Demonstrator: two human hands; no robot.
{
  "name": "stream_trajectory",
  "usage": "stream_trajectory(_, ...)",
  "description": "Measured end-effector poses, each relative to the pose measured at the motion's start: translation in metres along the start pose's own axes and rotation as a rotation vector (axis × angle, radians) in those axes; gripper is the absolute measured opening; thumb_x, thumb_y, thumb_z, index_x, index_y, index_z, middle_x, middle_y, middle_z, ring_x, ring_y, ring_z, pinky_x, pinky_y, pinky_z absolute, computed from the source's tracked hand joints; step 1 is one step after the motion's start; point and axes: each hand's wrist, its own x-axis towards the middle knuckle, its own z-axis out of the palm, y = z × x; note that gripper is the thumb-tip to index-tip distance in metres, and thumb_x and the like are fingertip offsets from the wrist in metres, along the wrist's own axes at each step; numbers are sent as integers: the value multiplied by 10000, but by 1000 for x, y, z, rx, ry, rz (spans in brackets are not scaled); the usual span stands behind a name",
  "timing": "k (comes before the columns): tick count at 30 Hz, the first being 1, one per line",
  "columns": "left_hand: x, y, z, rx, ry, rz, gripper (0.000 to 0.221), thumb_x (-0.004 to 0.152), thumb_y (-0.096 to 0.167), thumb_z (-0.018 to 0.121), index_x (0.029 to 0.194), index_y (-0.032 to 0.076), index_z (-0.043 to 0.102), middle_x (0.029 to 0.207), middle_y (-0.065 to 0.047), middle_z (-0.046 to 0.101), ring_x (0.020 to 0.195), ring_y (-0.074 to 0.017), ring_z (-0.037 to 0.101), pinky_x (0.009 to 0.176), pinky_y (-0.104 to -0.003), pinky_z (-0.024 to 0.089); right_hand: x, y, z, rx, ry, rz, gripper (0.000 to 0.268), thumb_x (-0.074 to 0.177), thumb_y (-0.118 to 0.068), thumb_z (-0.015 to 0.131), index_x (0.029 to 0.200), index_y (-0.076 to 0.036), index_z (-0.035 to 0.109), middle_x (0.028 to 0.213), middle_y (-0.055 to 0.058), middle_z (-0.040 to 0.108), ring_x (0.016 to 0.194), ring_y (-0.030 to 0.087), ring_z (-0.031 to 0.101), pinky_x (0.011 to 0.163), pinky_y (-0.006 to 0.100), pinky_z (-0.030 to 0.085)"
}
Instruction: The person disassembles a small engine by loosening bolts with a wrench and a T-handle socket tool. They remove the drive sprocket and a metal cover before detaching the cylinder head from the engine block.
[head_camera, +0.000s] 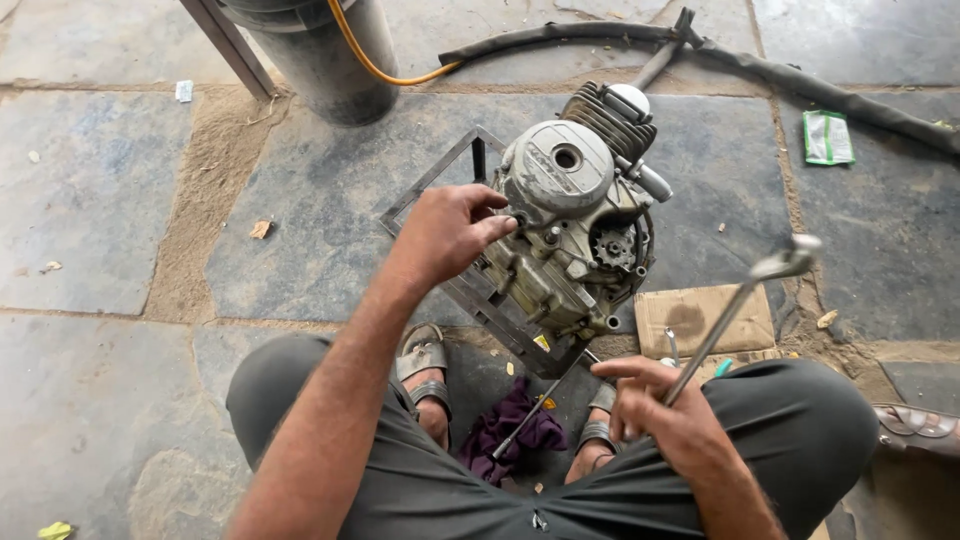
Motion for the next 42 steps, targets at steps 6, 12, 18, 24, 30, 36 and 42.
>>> stream_trajectory(6,-6,0,36,124,100,37,243,867,322,776,947,93,791,871,-100,790,790,-273,748,725,-439,592,27,-43,-25,-306,274,-173,391,1079,-291,499,1117,26,724,639,16,598,528,147,630,467,295,572)
stream_trajectory(12,-2,14,48,209,11,-83,343,824,388,801,864,56,722,814,-152,727,791,-346,731,722,-489,582,98,-85,-9,-428,362,-285,261,1076,-216,582,1124,10,704,711,54,665,632,152,671,574,291,581)
stream_trajectory(18,-10,-2,55,210,13,-121,404,815,443,799,861,52,710,846,-149,723,831,-353,720,725,-495,580,111,-52,-24,-505,488,-249,244,1084,-195,567,1131,-2,709,655,30,624,547,118,597,491,265,493)
stream_trajectory(24,-8,-5,44,202,45,-240,387,850,421,778,920,51,686,864,-139,710,850,-354,722,719,-498,571,121,-53,-30,-816,520,-274,209,1069,-175,611,1162,-17,710,639,-18,538,523,35,494,423,223,403)
stream_trajectory(30,-10,-9,46,168,95,-233,404,822,400,799,1007,65,669,885,-144,715,849,-373,713,693,-508,565,121,-66,-22,-1299,518,-289,216,967,-198,737,1111,-37,733,663,12,660,518,73,582,423,263,415)
stream_trajectory(36,-9,-6,41,158,181,-168,572,805,370,808,1263,84,618,1008,-136,718,925,-365,698,731,-502,554,113,-93,-25,-1397,601,-323,252,898,-192,846,1083,-47,756,815,57,734,693,112,694,568,278,510)
stream_trajectory(42,-7,-4,52,146,260,-71,698,808,353,823,1367,43,545,1245,-158,658,1108,-353,658,849,-470,548,86,-114,-39,-1247,696,-111,264,893,-245,838,1064,-53,778,726,58,717,621,123,643,528,272,474)
